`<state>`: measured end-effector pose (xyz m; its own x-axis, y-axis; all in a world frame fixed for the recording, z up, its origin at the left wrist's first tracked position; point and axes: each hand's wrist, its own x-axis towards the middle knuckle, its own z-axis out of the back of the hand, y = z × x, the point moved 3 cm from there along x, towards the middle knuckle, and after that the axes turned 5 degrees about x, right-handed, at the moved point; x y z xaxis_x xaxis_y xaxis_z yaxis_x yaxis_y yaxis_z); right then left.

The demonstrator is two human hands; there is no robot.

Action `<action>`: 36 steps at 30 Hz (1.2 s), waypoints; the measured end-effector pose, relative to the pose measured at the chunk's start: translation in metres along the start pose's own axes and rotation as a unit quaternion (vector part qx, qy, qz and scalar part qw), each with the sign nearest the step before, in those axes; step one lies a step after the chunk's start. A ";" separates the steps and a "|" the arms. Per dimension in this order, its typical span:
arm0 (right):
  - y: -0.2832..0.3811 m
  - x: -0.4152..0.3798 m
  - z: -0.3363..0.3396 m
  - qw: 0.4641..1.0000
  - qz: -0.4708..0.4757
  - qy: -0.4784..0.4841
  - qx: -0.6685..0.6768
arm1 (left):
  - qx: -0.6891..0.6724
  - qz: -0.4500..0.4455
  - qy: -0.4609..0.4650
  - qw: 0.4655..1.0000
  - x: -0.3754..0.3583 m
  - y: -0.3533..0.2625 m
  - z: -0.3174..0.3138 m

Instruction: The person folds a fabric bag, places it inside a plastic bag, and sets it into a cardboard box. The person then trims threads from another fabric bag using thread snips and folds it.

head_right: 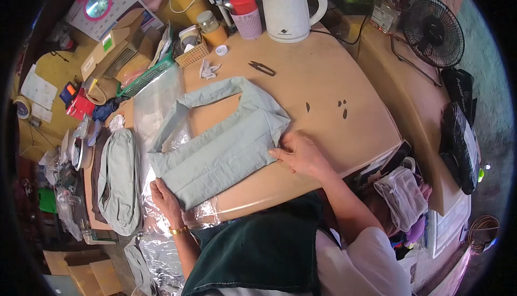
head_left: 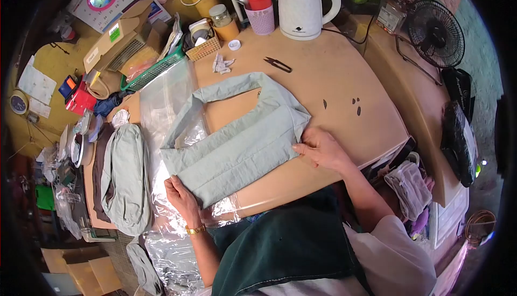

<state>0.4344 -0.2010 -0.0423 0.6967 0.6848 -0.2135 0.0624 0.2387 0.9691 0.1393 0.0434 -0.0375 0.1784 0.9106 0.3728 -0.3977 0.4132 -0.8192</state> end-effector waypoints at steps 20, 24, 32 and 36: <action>-0.030 0.005 -0.026 0.784 -0.169 0.092 0.590 | 0.011 0.010 0.018 1.000 0.001 0.018 0.009; -0.010 0.000 -0.019 0.851 -0.105 0.073 0.509 | -0.025 0.002 0.013 1.000 0.002 0.014 0.009; -0.015 0.001 0.003 0.980 0.059 -0.028 0.189 | -0.015 -0.021 -0.025 0.999 -0.004 0.014 0.012; -0.009 -0.001 0.019 0.967 0.186 -0.159 -0.068 | -0.011 -0.032 -0.046 0.998 -0.007 0.005 0.020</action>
<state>0.4466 -0.2173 -0.0486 0.8383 0.5000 0.2174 -0.3152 0.1191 0.9415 0.1180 0.0392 -0.0356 0.1193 0.8784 0.4628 -0.3684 0.4720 -0.8009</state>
